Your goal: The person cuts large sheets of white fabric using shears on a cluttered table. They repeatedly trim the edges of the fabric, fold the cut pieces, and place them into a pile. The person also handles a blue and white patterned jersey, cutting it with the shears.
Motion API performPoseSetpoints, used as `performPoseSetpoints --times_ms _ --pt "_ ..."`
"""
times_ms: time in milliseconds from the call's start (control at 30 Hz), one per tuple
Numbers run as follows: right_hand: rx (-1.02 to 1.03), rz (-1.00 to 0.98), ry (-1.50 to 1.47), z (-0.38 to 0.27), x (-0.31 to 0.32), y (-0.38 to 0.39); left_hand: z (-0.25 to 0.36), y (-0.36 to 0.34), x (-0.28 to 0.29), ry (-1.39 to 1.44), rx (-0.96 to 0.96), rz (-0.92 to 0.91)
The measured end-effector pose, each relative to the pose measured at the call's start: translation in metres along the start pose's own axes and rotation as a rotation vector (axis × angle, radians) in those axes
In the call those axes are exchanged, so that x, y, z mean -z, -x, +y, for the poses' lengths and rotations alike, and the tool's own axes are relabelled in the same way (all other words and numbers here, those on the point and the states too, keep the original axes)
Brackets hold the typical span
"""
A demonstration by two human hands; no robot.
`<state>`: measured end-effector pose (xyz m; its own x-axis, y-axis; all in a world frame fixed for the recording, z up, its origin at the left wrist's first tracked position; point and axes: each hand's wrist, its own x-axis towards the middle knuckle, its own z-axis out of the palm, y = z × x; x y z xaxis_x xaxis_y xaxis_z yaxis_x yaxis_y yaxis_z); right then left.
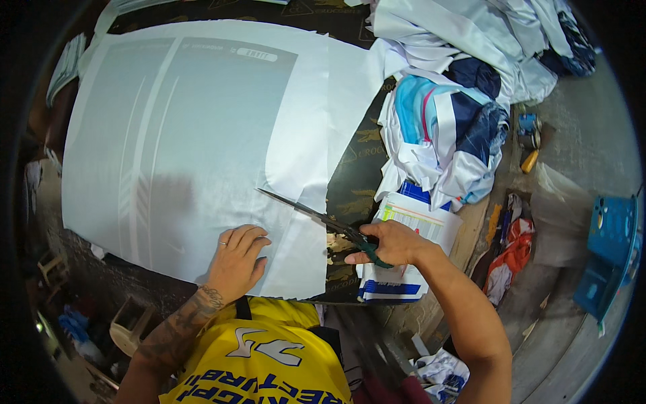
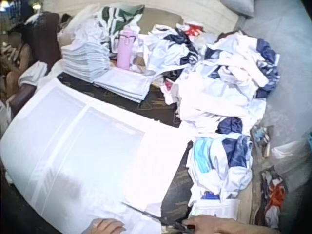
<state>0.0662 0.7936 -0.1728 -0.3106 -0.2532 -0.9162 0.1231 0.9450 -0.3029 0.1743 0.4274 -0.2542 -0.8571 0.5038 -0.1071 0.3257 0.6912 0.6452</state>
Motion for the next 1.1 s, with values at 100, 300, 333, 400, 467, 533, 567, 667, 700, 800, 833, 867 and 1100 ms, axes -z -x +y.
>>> performPoseSetpoints --times_ms 100,300,333,400,467,533,567,667,700,800,833,867,1100 --pt "0.046 0.032 -0.015 -0.001 -0.003 -0.005 0.002 -0.007 0.0 -0.026 -0.02 0.019" --pt "0.043 0.065 -0.24 0.0 -0.053 -0.004 0.012 -0.011 0.01 0.008 0.03 0.024" --pt "0.013 0.062 -0.272 -0.002 -0.064 -0.005 0.013 -0.008 0.011 0.024 0.007 0.054" --pt "0.031 0.09 -0.386 -0.007 -0.086 -0.004 0.011 -0.002 0.016 0.044 -0.015 0.058" --pt "0.037 0.102 -0.483 -0.015 -0.107 -0.003 0.006 0.004 0.025 0.071 -0.026 0.024" --pt "-0.011 0.084 -0.599 -0.026 -0.125 -0.004 -0.001 0.008 0.034 0.102 -0.036 -0.02" --pt "-0.044 0.068 -0.66 -0.035 -0.133 -0.005 -0.006 0.009 0.039 0.122 -0.046 -0.043" --pt "-0.038 0.149 -0.822 -0.066 -0.155 -0.01 -0.021 0.01 0.05 0.161 -0.087 -0.167" --pt "-0.05 0.17 -0.883 -0.079 -0.162 -0.013 -0.026 0.009 0.053 0.168 -0.099 -0.235" --pt "-0.032 0.28 -0.968 -0.114 -0.178 -0.021 -0.04 0.004 0.058 0.208 -0.158 -0.319" --pt "-0.104 0.276 -0.975 -0.126 -0.181 -0.024 -0.045 0.003 0.06 0.225 -0.168 -0.356" --pt "-0.086 0.337 -1.12 -0.14 -0.186 -0.028 -0.049 0.001 0.061 0.242 -0.185 -0.383" --pt "-0.209 0.336 -1.276 -0.2 -0.169 -0.05 -0.07 -0.007 0.066 0.295 -0.263 -0.512"
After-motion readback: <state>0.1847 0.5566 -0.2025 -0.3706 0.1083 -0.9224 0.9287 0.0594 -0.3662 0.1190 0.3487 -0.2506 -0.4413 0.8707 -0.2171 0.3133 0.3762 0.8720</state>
